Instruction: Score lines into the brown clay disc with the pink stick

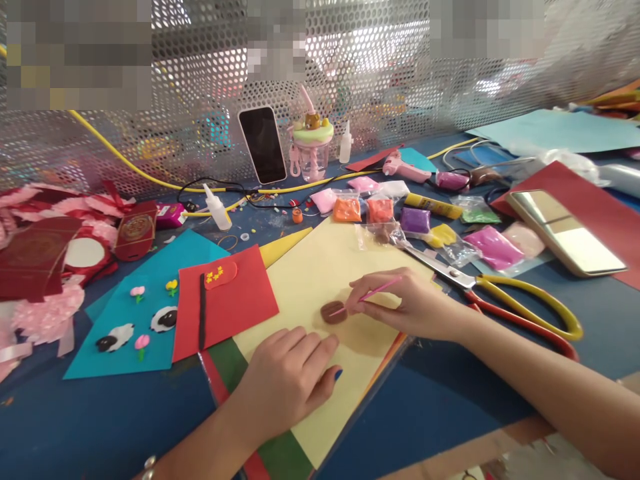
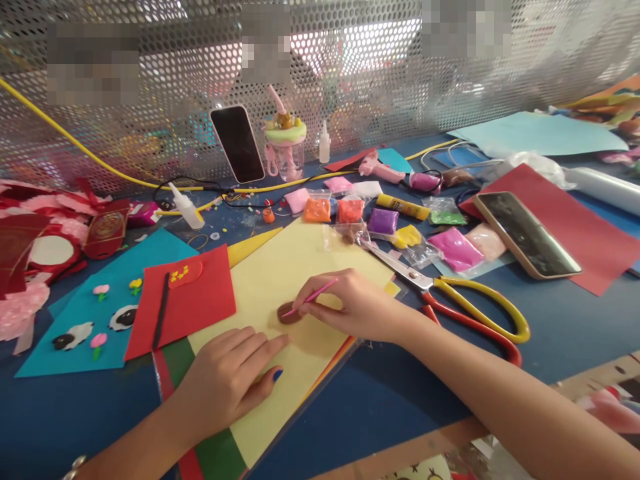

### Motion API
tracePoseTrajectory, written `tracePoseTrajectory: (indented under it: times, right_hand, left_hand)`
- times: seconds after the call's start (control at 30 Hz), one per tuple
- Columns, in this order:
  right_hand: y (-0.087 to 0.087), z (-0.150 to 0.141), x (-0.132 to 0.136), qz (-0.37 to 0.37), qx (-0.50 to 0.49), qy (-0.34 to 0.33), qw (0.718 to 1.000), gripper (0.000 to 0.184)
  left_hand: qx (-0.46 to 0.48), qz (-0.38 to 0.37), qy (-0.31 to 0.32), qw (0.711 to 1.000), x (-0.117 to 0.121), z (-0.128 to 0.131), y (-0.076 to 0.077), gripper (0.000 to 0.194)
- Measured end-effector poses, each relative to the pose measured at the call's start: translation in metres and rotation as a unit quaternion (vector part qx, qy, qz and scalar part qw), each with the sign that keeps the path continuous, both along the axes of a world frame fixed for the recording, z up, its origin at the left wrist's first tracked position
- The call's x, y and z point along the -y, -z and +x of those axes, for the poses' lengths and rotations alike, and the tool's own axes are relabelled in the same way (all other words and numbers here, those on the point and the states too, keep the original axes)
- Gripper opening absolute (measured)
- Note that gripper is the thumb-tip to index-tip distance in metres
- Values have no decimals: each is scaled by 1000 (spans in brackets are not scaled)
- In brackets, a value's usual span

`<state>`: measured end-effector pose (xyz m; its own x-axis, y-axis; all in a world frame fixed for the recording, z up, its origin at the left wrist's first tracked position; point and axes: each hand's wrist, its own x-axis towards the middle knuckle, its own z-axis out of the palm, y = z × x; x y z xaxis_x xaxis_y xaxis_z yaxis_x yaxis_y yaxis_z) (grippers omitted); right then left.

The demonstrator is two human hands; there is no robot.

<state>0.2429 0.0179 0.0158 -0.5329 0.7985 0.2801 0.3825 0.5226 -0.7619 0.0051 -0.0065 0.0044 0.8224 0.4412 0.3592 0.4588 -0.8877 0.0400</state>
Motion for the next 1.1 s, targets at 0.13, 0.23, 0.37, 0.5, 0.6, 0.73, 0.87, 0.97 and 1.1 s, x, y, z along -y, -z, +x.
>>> tracePoseTrajectory:
  times: [0.13,0.23,0.37,0.5,0.6,0.73,0.87,0.97,1.1]
  right_hand:
    - [4,-4,1,8,-1,-17,1000,14]
    - [4,-5,2,10,4,-16,1000,15]
    - [4,-6,2,8,9,-18,1000,15]
    - [4,-7,1,9,15,-16,1000,15]
    - [5,-8,1,10,22,-13,1000,16]
    - [3,-9,1,11,31,-13,999,17]
    - [2,-9,1,20,38,-19,999,18]
    - [2,-9,0,31,38,-25,998,19]
    - [2,-9,1,30,33,-30,999,20]
  left_hand:
    - [-4,-3,1,1000,0,0,1,25]
    - [-4,-2,-2,1000,1,0,0,25]
    - [-5,-1,-1,1000,1,0,0,25]
    - [-5,3,-3,1000,0,1,0,26]
    - [-6,7,-3,1000,0,1,0,27]
    - [-7,10,-3,1000,0,1,-1,27]
    - [-7,11,-2,1000,1,1,-1,27]
    - [-7,11,-3,1000,0,1,-1,27]
    - [-9,4,0,1000,0,1,-2,27]
